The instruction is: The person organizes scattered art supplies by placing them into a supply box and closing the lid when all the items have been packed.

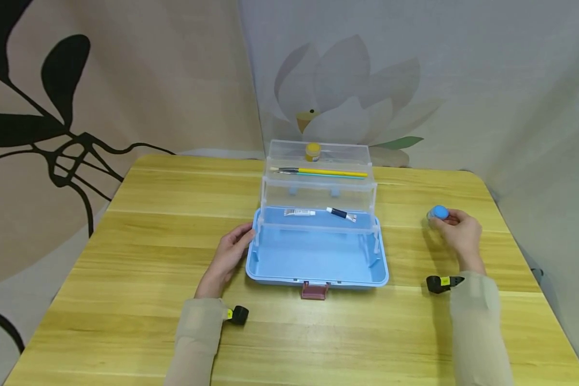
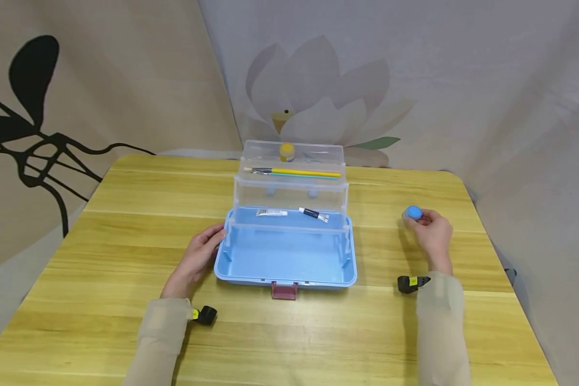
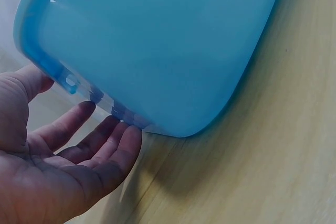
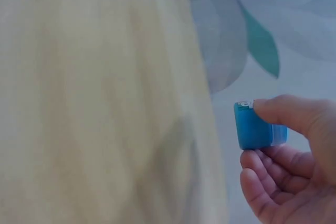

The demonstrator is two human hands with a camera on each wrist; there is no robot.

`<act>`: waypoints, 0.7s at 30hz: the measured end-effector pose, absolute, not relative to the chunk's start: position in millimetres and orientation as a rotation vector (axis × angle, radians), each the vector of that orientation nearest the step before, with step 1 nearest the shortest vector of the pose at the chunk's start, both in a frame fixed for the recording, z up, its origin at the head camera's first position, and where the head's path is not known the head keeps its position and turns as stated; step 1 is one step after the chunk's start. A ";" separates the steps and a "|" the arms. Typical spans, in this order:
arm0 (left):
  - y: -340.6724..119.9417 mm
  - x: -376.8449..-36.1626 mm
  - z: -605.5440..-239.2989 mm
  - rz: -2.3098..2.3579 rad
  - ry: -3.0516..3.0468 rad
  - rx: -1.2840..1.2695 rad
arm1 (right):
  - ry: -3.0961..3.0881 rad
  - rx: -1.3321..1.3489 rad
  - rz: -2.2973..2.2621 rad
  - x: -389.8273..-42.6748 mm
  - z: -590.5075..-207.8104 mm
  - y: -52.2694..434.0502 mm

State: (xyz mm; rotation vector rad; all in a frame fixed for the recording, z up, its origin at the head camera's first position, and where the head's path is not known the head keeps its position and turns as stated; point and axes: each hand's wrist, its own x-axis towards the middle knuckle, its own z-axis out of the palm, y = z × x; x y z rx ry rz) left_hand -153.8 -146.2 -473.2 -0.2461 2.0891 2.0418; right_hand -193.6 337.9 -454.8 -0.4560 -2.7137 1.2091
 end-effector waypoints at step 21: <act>-145.8 -152.3 -472.2 2.043 2.093 -0.246 | -2.660 -0.200 1.168 -218.9 -400.1 286.3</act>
